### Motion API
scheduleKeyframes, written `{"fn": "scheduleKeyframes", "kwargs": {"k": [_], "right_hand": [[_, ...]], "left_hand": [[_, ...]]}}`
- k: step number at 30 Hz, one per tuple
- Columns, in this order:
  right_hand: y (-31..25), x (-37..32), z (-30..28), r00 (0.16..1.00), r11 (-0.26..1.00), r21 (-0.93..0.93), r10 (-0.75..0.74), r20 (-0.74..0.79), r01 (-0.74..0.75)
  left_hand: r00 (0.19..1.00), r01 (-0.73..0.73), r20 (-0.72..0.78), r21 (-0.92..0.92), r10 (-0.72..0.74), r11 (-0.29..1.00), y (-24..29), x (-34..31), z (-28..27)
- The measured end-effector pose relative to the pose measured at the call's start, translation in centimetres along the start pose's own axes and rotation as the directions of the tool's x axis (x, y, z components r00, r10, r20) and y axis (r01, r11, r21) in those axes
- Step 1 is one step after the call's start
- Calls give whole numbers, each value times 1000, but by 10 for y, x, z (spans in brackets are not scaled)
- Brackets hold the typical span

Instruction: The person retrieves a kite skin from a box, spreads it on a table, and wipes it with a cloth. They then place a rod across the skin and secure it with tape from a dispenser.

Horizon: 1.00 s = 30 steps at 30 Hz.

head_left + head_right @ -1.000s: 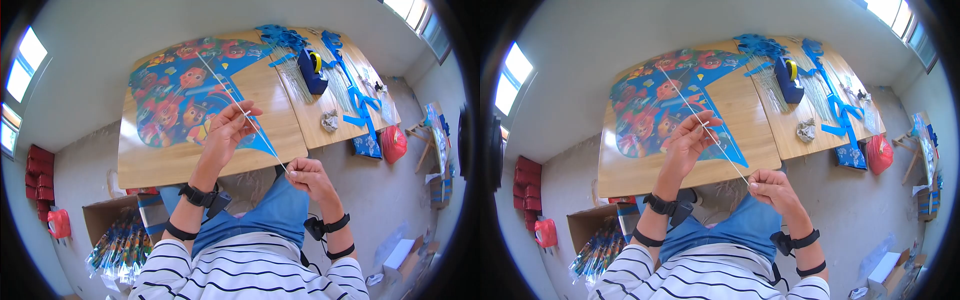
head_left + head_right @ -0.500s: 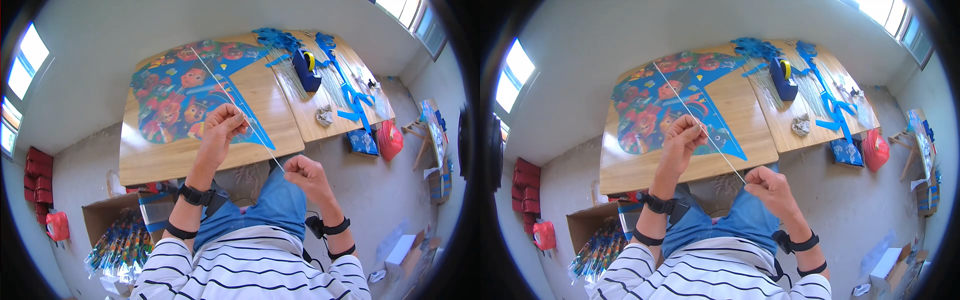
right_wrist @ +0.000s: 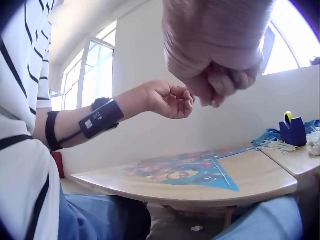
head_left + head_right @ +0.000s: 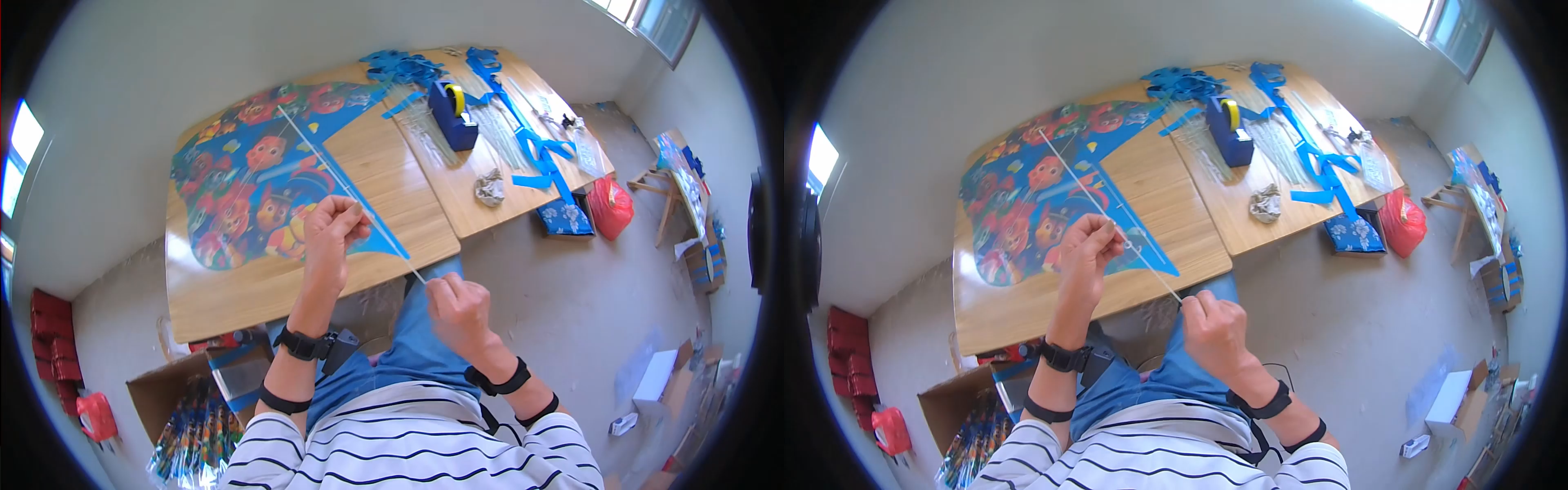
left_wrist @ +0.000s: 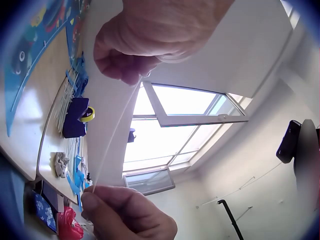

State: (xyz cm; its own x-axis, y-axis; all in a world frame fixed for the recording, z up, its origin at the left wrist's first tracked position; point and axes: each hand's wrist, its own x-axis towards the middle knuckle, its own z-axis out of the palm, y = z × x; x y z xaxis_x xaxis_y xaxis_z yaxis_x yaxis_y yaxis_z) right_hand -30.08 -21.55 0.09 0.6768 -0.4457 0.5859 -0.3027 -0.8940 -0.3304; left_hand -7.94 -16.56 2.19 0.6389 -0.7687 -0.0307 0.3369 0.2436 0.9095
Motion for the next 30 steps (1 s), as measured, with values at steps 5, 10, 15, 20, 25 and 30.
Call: {"fn": "scheduleKeyframes", "kwargs": {"k": [5, 10, 15, 20, 25, 30], "right_hand": [[42, 12, 5, 953, 816, 512, 148, 264, -269], [203, 64, 72, 704, 348, 708, 647, 294, -615], [313, 195, 79, 473, 246, 581, 836, 278, -776], [339, 247, 91, 337, 150, 466, 875, 349, -872], [345, 264, 89, 322, 198, 302, 833, 449, -933], [344, 260, 89, 385, 236, 364, 822, 421, -901]], "left_hand": [[1000, -14, -5, 75, 15, 997, -7, 15, -7], [997, 66, -38, 119, -62, 991, -12, 18, -17], [987, 142, -92, 119, -132, 983, -20, 10, -25], [979, 162, -144, 103, -147, 981, -20, 10, -37], [971, 202, -152, 120, -183, 972, -25, 17, -37], [973, 215, -119, 131, -200, 968, -30, 27, -24]]}}
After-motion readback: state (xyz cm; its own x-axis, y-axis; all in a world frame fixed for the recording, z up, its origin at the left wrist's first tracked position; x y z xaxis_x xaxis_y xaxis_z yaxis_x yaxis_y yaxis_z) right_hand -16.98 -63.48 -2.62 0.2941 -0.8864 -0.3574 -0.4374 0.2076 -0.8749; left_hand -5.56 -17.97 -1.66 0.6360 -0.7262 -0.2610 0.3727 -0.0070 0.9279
